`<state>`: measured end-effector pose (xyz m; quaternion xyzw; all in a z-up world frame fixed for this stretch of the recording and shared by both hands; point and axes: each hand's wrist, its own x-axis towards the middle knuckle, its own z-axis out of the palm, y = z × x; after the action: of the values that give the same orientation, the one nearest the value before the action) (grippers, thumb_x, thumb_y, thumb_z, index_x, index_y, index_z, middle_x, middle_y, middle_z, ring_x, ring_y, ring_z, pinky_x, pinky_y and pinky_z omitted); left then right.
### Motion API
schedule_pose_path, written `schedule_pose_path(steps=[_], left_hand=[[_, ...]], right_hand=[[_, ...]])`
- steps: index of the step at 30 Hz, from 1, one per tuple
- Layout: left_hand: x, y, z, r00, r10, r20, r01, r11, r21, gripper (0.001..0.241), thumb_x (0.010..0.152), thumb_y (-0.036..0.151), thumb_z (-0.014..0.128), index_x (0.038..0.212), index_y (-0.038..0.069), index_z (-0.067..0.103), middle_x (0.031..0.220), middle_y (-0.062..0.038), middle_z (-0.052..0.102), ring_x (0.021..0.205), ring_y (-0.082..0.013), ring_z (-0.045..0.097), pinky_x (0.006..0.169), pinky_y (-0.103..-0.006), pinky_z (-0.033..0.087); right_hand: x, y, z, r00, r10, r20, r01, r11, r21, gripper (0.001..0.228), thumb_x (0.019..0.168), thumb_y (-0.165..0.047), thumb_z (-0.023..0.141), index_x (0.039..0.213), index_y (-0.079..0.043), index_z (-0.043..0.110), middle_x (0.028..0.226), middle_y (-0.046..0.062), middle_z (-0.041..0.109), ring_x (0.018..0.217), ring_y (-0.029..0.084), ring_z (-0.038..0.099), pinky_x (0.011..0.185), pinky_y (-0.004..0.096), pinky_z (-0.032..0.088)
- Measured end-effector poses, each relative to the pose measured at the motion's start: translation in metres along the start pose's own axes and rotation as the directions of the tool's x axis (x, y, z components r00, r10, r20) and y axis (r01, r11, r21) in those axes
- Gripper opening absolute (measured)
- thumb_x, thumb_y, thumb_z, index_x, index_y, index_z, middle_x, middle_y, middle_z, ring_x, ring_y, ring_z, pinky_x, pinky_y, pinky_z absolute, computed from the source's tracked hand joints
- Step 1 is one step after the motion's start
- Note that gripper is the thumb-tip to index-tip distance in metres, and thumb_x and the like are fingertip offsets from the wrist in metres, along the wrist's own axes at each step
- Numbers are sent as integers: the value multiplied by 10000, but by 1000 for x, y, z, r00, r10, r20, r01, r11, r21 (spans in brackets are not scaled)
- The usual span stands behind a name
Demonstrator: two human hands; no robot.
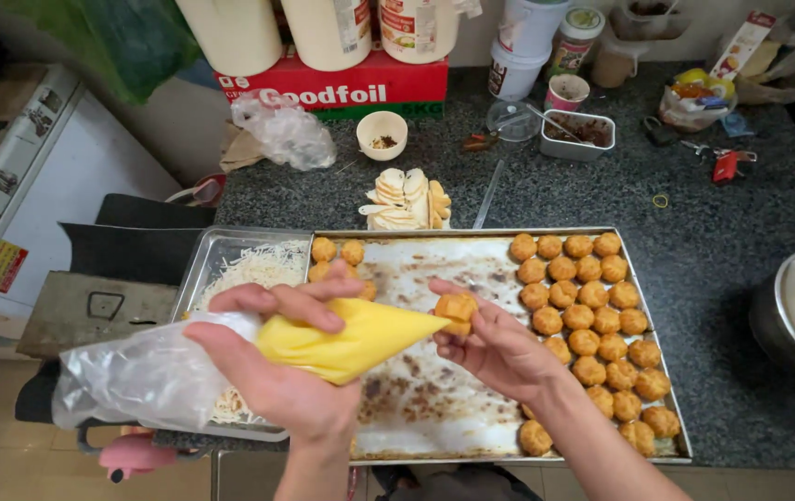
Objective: Fill small pastries with a yellow cream using a piping bag and a scraper.
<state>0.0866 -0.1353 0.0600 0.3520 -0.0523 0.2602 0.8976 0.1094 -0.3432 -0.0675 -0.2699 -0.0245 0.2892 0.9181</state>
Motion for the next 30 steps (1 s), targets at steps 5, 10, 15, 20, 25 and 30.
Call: schedule_pose_path(steps=[5, 10, 15, 20, 25, 30], left_hand=[[-15, -17, 8, 996, 35, 77, -41, 996, 80, 463, 1024, 619, 329, 1053, 176, 462, 617, -45, 543, 754, -308, 692, 1017, -543, 509], [-31, -29, 14, 984, 95, 149, -131, 959, 251, 517, 1036, 658, 284, 1064, 161, 421, 606, -9, 506, 671, -237, 649, 948, -514, 547], [-37, -30, 24, 939, 119, 324, -240, 901, 363, 557, 1066, 672, 487, 978, 122, 464, 639, 21, 520, 633, -133, 583, 812, -343, 537], [-37, -26, 24, 952, -36, 304, -103, 898, 428, 706, 982, 765, 523, 701, 118, 501, 631, -24, 564, 666, -153, 526, 783, -305, 484], [-37, -28, 23, 954, -10, 301, -122, 901, 417, 685, 986, 747, 531, 707, 125, 462, 583, 3, 520, 632, -137, 516, 752, -300, 484], [-39, -32, 20, 952, 35, 304, -152, 915, 373, 609, 1018, 694, 544, 856, 113, 460, 623, 12, 504, 655, -123, 500, 744, -288, 468]], right_hand=[[-6, -1, -11, 1000, 20, 20, -21, 999, 50, 668, 910, -157, 758, 1482, 28, 466, 1145, 158, 652, 930, 223, 654, 868, 331, 560], [-8, 0, -31, 999, 53, -1, -53, 998, 43, 555, 895, -201, 778, 1342, 58, 576, 1075, 187, 698, 889, 242, 677, 867, 352, 568], [-9, -3, -42, 999, 44, -9, -44, 996, 75, 557, 906, -183, 770, 1351, 89, 575, 1088, 199, 716, 911, 248, 709, 888, 348, 596], [-12, -5, -39, 998, 55, -22, -55, 998, 41, 568, 932, -204, 733, 1388, 82, 554, 1116, 190, 706, 922, 227, 708, 883, 338, 600], [-12, -6, -39, 998, 63, -24, -62, 996, 62, 552, 953, -195, 702, 1405, 79, 543, 1142, 193, 704, 943, 231, 704, 886, 344, 606], [-10, -4, -39, 997, 68, -21, -66, 995, 73, 557, 948, -204, 710, 1400, 79, 552, 1149, 188, 702, 953, 227, 699, 896, 345, 602]])
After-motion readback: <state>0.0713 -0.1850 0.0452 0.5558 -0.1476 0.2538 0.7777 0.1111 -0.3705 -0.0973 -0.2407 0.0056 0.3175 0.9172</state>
